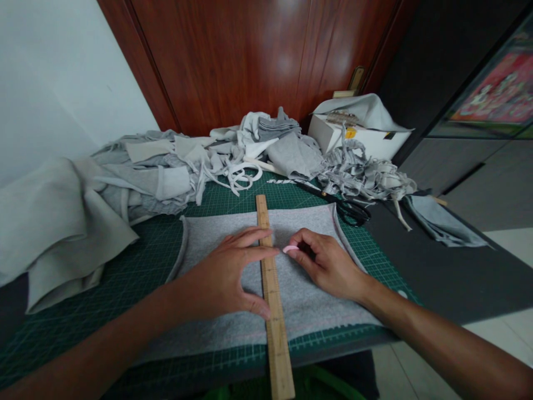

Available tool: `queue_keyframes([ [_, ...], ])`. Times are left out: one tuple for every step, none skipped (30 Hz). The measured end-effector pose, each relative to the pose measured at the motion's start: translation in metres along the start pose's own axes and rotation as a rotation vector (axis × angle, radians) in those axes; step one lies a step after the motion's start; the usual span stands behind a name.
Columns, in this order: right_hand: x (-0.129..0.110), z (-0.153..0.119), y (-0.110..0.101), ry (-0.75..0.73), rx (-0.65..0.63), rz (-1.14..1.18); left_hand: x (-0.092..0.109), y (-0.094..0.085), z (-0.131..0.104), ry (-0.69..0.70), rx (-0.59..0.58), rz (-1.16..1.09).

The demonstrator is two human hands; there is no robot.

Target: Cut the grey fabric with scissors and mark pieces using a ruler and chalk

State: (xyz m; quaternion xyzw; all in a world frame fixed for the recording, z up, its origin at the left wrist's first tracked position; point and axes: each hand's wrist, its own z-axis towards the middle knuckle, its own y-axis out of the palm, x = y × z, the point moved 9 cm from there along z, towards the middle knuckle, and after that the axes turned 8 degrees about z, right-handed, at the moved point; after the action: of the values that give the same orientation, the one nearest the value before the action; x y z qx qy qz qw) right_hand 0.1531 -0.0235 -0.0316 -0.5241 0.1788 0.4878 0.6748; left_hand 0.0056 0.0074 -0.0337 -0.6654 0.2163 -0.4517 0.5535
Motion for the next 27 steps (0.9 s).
queue_keyframes([
  [0.0, 0.0, 0.0001, 0.001, -0.001, 0.001, -0.0004, 0.0008, -0.0002, 0.0, -0.007, 0.001],
  [0.0, -0.0001, 0.0001, 0.002, -0.002, 0.002, -0.0008, 0.0012, -0.0003, -0.002, -0.009, 0.001],
  [0.0, -0.0003, 0.0, 0.002, -0.001, 0.003, -0.0011, 0.0012, -0.0004, -0.005, -0.006, 0.001],
  [-0.0001, -0.0004, -0.0001, 0.002, -0.001, 0.003, -0.0013, 0.0008, -0.0006, -0.008, 0.0, -0.001],
  [-0.0001, -0.0005, -0.0002, 0.002, -0.001, 0.001, -0.0014, 0.0004, -0.0008, -0.01, 0.005, -0.002],
  [-0.0001, -0.0005, -0.0003, 0.003, -0.002, -0.002, -0.0015, 0.0003, -0.001, -0.014, 0.006, -0.001],
  [-0.0002, -0.0005, -0.0005, 0.004, -0.002, -0.008, -0.0016, 0.0005, -0.0012, -0.017, 0.003, 0.001],
  [-0.0005, -0.0004, -0.0007, 0.005, -0.003, -0.013, -0.0018, 0.0008, -0.0015, -0.019, -0.001, 0.003],
  [-0.0007, -0.0002, -0.0009, 0.007, -0.003, -0.018, -0.0021, 0.0012, -0.0017, -0.022, -0.007, 0.002],
  [-0.001, 0.0, -0.001, 0.009, -0.004, -0.02, -0.0026, 0.0012, -0.002, -0.026, -0.007, -0.003],
  [-0.0013, 0.0003, -0.0012, 0.01, -0.004, -0.02, -0.0032, 0.0009, -0.0022, -0.03, -0.004, -0.011],
  [-0.0014, 0.0005, -0.0011, 0.012, -0.006, -0.016, -0.0036, 0.0003, -0.0024, -0.032, 0.004, -0.02],
  [-0.0015, 0.0007, -0.0012, 0.014, -0.007, -0.013, -0.0041, -0.0001, -0.0026, -0.035, 0.009, -0.027],
  [-0.0015, 0.0009, -0.0011, 0.015, -0.009, -0.01, -0.0044, -0.0004, -0.0028, -0.036, 0.012, -0.03],
  [-0.0015, 0.0011, -0.001, 0.014, -0.009, -0.009, -0.0044, -0.0002, -0.0029, -0.036, 0.011, -0.03],
  [-0.0014, 0.0011, -0.0008, 0.012, -0.011, -0.008, -0.0042, 0.0001, -0.003, -0.035, 0.006, -0.026],
  [-0.0012, 0.0011, -0.0006, 0.01, -0.012, -0.006, -0.004, 0.0005, -0.0032, -0.035, 0.0, -0.02],
  [-0.0009, 0.001, -0.0004, 0.009, -0.013, -0.004, -0.0036, 0.0007, -0.0033, -0.034, -0.005, -0.013],
  [-0.0006, 0.0008, -0.0002, 0.008, -0.013, -0.002, -0.0032, 0.0008, -0.0034, -0.034, -0.009, -0.008],
  [-0.0001, 0.0007, -0.0001, 0.009, -0.013, 0.0, -0.0026, 0.0009, -0.0035, -0.032, -0.012, -0.004],
  [0.0003, 0.0006, 0.0, 0.01, -0.011, 0.002, -0.002, 0.0009, -0.0035, -0.029, -0.015, -0.001],
  [0.0006, 0.0005, 0.0001, 0.011, -0.01, 0.003, -0.0014, 0.001, -0.0033, -0.027, -0.018, -0.001],
  [0.0008, 0.0005, 0.0002, 0.011, -0.008, 0.003, -0.001, 0.0009, -0.0031, -0.026, -0.019, -0.003],
  [0.0007, 0.0005, 0.0003, 0.009, -0.007, 0.003, -0.0007, 0.0008, -0.0028, -0.026, -0.018, -0.004],
  [0.0004, 0.0006, 0.0004, 0.007, -0.007, 0.003, -0.0005, 0.0005, -0.0024, -0.026, -0.016, -0.003],
  [0.0001, 0.0008, 0.0005, 0.006, -0.007, 0.003, -0.0002, 0.0004, -0.0021, -0.025, -0.016, -0.001],
  [-0.0001, 0.0008, 0.0006, 0.004, -0.009, 0.003, 0.0001, 0.0001, -0.0018, -0.023, -0.014, 0.0],
])
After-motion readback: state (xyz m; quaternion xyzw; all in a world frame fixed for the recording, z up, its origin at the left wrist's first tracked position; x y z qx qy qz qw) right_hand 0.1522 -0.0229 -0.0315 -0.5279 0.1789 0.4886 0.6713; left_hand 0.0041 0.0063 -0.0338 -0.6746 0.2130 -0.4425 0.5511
